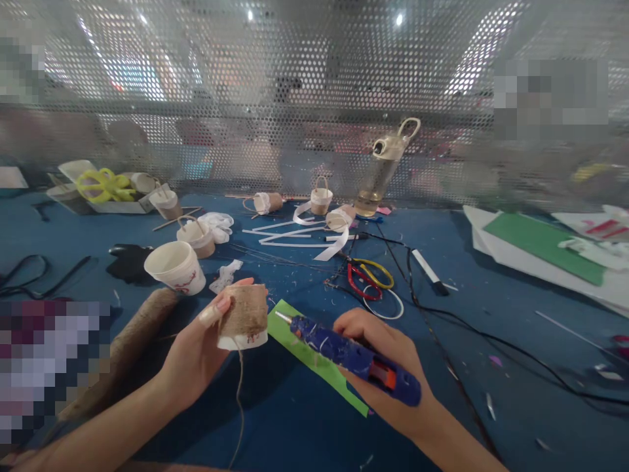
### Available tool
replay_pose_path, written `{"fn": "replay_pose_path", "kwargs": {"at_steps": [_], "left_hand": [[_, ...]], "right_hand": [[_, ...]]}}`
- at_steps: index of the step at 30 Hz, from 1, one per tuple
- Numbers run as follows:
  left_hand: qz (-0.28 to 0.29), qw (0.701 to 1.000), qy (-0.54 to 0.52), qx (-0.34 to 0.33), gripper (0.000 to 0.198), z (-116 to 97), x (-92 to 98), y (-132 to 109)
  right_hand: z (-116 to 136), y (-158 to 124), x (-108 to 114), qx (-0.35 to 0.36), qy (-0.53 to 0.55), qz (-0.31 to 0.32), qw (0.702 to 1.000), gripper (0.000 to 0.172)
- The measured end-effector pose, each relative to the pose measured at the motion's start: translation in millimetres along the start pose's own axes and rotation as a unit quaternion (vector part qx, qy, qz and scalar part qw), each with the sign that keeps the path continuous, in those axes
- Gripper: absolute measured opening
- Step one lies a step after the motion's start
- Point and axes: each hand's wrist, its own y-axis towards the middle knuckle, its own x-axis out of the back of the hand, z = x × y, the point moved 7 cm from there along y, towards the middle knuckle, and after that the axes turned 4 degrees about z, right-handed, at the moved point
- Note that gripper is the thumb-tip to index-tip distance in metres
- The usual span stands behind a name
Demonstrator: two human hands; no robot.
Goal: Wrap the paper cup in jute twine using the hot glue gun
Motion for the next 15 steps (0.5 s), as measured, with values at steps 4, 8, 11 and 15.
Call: {"fn": "replay_pose_path", "kwargs": {"at_steps": [4, 8, 11, 15], "left_hand": [[0.014, 0.999, 0.028, 0.011, 0.048, -2.0, -5.4, -1.8], [0.019, 0.997, 0.073, 0.016, 0.049, -1.2, -6.3, -3.5], [0.023, 0.996, 0.09, 0.014, 0.047, 1.1, -4.8, -3.2], [0.026, 0.995, 0.098, 0.005, 0.046, 2.3, -3.9, -1.8]], "right_hand": [[1.3, -2.7, -13.4, 0.026, 0.046, 0.039, 0.998, 0.015], [3.5, -4.1, -23.6, 0.023, 0.019, 0.06, 0.998, 0.02], [6.9, -6.0, -24.1, 0.024, -0.023, 0.059, 0.998, 0.023], [10.4, -10.4, -20.9, 0.029, -0.083, 0.065, 0.994, 0.019]]}}
